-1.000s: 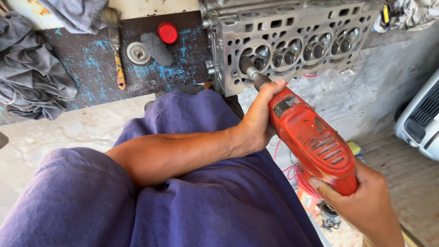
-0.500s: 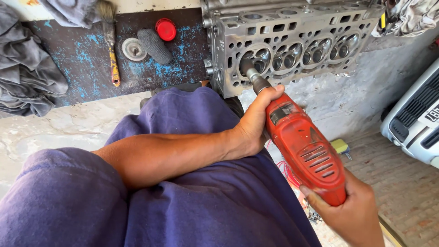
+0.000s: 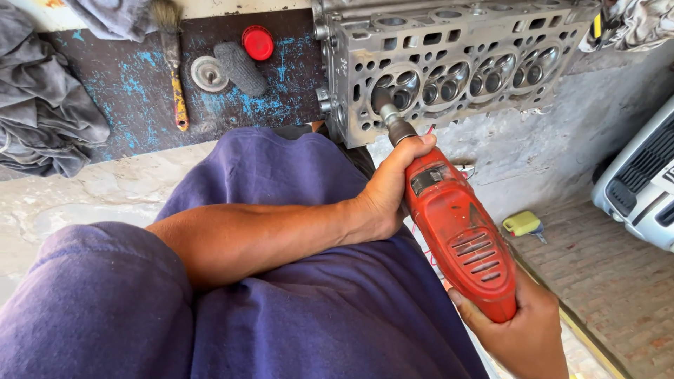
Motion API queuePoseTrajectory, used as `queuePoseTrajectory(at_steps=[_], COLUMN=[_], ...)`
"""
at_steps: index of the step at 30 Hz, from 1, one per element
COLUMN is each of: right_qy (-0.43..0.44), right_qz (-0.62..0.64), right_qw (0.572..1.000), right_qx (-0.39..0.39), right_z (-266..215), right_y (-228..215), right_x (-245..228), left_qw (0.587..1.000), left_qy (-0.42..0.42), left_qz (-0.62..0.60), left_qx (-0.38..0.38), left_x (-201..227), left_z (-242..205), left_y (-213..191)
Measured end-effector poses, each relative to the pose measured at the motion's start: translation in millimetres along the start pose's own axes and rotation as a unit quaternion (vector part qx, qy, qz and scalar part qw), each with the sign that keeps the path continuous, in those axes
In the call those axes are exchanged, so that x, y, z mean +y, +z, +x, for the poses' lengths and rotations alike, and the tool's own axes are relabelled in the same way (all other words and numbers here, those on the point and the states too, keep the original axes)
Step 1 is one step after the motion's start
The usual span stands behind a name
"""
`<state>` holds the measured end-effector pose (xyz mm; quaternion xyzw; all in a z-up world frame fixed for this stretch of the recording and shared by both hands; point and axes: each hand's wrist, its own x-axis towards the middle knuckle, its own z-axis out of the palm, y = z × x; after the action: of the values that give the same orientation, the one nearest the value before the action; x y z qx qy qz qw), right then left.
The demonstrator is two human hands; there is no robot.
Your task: Grinding valve seats in an engine cylinder head using a power drill
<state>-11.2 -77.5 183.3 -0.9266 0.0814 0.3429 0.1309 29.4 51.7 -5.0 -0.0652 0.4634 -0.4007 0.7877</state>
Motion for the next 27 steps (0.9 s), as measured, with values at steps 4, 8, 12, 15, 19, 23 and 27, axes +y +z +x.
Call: queuePoseTrajectory(at_steps=[4, 8, 12, 15, 19, 23, 27], right_qy=[0.0, 0.025, -0.008, -0.001, 0.007, 0.013, 0.048], right_qz=[0.012, -0.007, -0.002, -0.007, 0.024, 0.012, 0.013], right_qw=[1.0, 1.0, 1.0, 1.0, 1.0, 1.0, 0.999], right_qx=[0.003, 0.0, -0.004, -0.001, -0.001, -0.007, 0.018], right_z=[-6, -11, -9, -10, -5, -3, -6], right_y=[4, 6, 5, 7, 6, 5, 9], right_x=[8, 14, 20, 26, 17, 18, 30], left_qw=[0.999, 1.0, 0.999, 1.0, 0.999, 0.999, 0.998], left_qy=[0.012, 0.012, 0.023, 0.017, 0.024, 0.029, 0.046], left_qz=[0.024, 0.017, 0.029, 0.019, 0.024, 0.019, 0.036], left_qx=[-0.017, -0.001, -0.008, 0.006, 0.005, 0.013, -0.006], left_x=[-4, -9, -12, -13, -12, -11, -14], left_z=[1, 1, 4, 3, 6, 5, 11], left_y=[-6, -9, -11, -10, -8, -4, -3])
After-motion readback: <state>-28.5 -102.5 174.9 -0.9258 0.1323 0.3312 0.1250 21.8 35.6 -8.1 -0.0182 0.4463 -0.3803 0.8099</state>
